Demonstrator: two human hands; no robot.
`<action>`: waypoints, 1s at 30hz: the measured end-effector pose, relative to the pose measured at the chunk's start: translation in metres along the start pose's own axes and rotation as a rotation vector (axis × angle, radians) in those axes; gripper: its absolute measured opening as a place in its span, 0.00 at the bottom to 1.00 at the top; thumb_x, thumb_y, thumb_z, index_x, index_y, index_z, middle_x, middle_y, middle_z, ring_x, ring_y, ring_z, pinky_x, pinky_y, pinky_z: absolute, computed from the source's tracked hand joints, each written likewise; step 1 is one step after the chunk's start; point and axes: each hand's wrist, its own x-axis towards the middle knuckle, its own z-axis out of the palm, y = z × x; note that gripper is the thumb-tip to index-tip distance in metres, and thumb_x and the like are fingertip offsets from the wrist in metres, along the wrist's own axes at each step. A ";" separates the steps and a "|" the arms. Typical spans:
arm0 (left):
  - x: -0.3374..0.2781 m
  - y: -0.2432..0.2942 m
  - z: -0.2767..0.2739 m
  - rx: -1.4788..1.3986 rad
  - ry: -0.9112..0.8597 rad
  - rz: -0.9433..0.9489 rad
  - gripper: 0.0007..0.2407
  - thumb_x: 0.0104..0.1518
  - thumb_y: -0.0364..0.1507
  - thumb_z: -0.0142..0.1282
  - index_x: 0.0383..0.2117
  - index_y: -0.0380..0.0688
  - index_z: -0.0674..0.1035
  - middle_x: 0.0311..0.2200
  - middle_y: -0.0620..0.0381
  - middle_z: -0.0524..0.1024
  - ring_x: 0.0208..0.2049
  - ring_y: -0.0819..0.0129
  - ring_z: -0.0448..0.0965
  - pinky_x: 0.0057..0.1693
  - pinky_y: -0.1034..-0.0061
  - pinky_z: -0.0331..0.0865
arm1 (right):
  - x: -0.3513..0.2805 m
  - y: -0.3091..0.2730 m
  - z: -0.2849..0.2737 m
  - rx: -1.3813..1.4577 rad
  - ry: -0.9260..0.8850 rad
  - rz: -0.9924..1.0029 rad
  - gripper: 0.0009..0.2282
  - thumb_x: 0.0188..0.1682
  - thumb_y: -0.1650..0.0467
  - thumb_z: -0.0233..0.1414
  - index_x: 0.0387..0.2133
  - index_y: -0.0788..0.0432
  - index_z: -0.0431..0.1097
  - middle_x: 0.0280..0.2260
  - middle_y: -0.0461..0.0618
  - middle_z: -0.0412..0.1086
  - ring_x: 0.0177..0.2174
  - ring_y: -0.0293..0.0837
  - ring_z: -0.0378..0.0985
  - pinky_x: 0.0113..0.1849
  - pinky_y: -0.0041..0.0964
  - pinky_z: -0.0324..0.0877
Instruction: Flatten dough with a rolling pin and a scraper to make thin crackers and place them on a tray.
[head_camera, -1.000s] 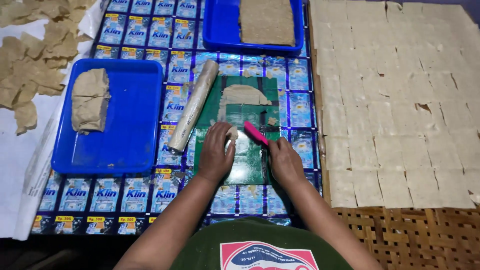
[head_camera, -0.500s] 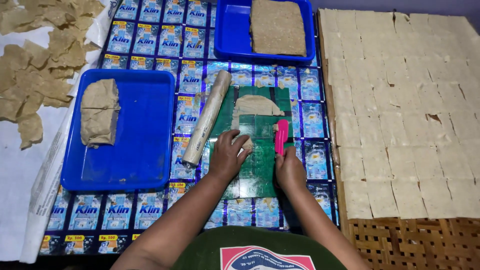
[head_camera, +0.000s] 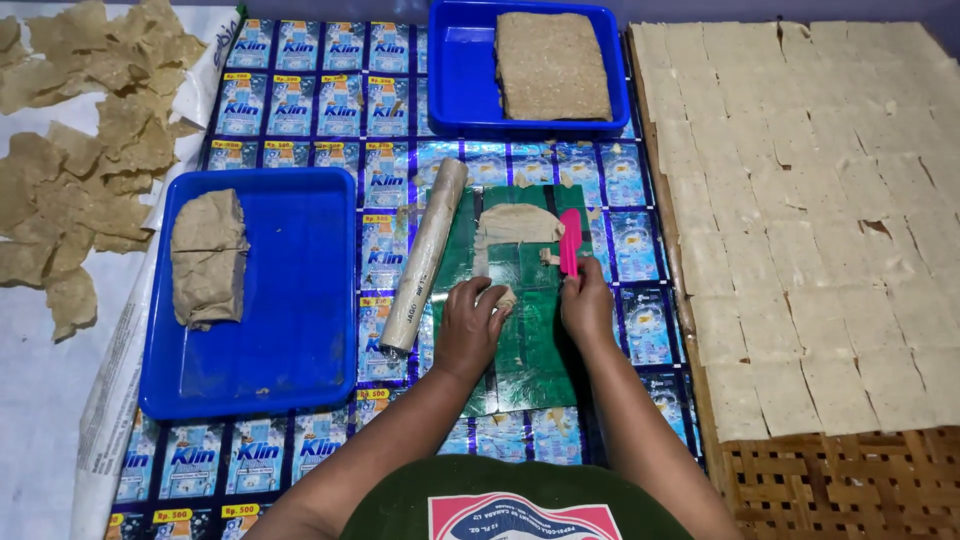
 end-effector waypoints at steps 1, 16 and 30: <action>0.001 0.000 -0.001 0.003 0.005 -0.003 0.13 0.63 0.38 0.56 0.51 0.55 0.77 0.50 0.52 0.72 0.56 0.51 0.72 0.61 0.57 0.67 | -0.005 -0.013 -0.001 0.000 -0.003 -0.006 0.13 0.53 0.68 0.46 0.51 0.48 0.64 0.40 0.68 0.75 0.44 0.73 0.76 0.45 0.65 0.72; 0.000 0.011 -0.007 0.110 0.122 -0.032 0.22 0.59 0.37 0.61 0.60 0.50 0.71 0.57 0.44 0.67 0.62 0.45 0.66 0.63 0.51 0.64 | 0.002 0.011 -0.091 -0.642 0.207 -0.884 0.23 0.53 0.71 0.45 0.57 0.27 0.70 0.33 0.42 0.68 0.36 0.47 0.77 0.38 0.41 0.68; -0.006 0.001 0.000 -0.093 0.152 -0.206 0.10 0.68 0.32 0.47 0.53 0.52 0.75 0.47 0.58 0.74 0.54 0.56 0.75 0.57 0.63 0.72 | -0.002 -0.028 -0.078 -0.639 -0.261 -0.565 0.28 0.48 0.74 0.43 0.57 0.23 0.67 0.34 0.49 0.67 0.34 0.59 0.80 0.35 0.54 0.78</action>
